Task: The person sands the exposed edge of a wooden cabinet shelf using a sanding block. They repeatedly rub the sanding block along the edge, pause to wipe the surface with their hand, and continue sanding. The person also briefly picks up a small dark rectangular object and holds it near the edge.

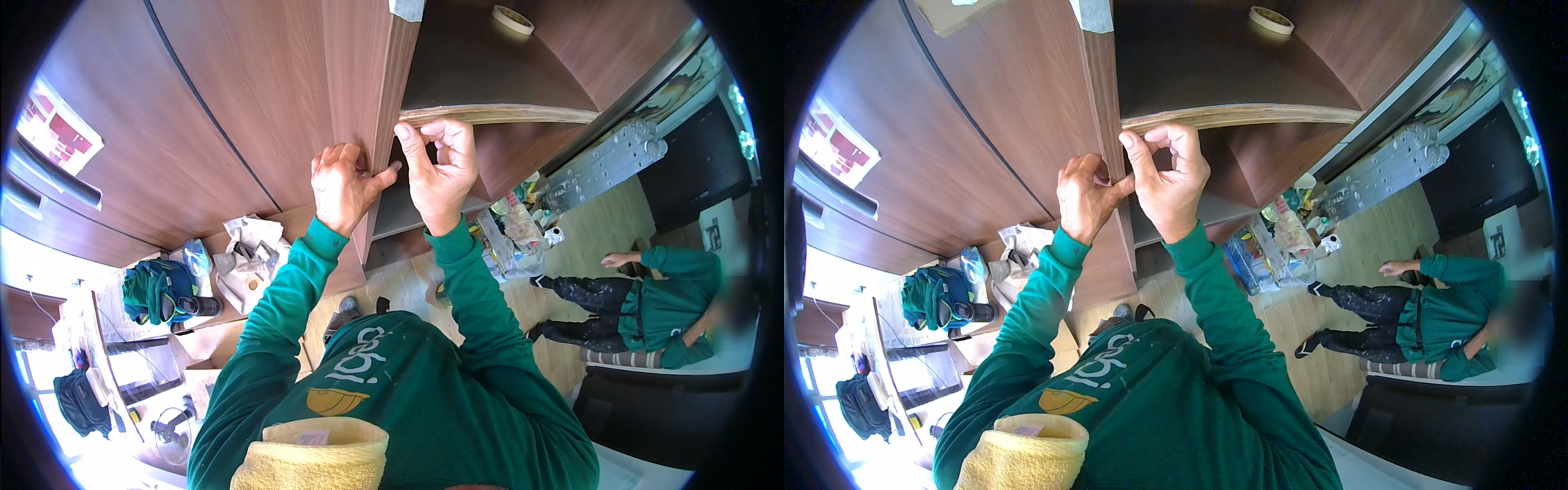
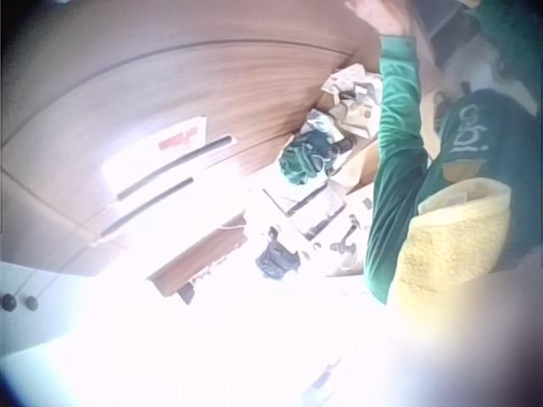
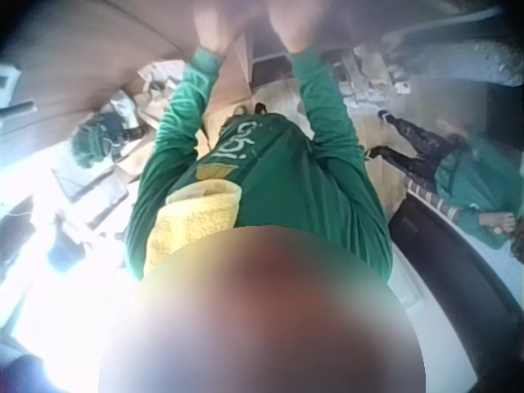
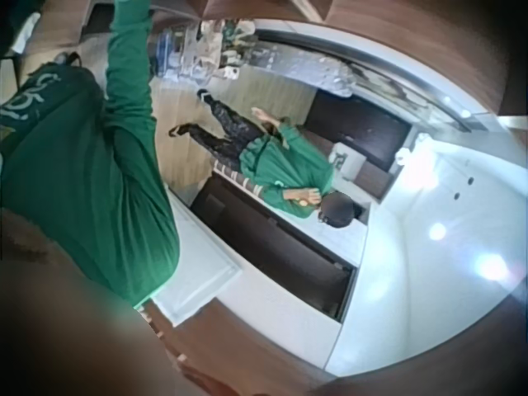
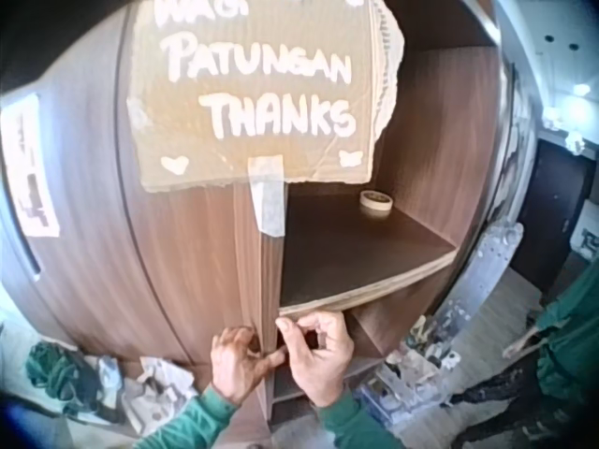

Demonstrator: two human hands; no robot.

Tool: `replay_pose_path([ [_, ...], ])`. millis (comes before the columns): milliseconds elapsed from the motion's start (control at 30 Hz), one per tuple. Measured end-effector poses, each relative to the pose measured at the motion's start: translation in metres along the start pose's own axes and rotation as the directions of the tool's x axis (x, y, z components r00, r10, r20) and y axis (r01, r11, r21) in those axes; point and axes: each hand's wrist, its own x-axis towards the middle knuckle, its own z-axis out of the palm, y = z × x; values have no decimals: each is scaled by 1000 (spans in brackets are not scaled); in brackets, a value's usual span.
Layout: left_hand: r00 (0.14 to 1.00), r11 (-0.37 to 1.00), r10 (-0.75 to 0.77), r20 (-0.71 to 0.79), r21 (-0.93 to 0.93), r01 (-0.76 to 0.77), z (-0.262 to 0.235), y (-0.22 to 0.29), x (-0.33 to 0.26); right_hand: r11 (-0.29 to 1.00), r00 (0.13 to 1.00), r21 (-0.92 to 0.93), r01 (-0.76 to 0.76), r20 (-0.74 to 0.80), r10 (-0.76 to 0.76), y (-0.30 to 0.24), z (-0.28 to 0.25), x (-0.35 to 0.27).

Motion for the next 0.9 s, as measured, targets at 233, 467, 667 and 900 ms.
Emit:
replay_pose_path([
  [233, 1000, 1000, -15, 12, -13, 15, 1, -1, 1, 999, 997, 17, -26, 67, 25, -1, -4, -1],
  [467, 1000, 1000, -15, 6, -21, 15, 5, -2, 2, 927, 981, -320, 196, 58, -187, 3, -2, -13],
  [667, 1000, 999, -16, 6, -41, 16, 8, -3, 2, 878, 953, -377, 294, 49, -298, 11, 0, -17],
  [900, 1000, 998, -20, 17, -53, 21, 10, -1, 5, 859, 949, -402, 316, 129, -289, 7, -16, -3],
])
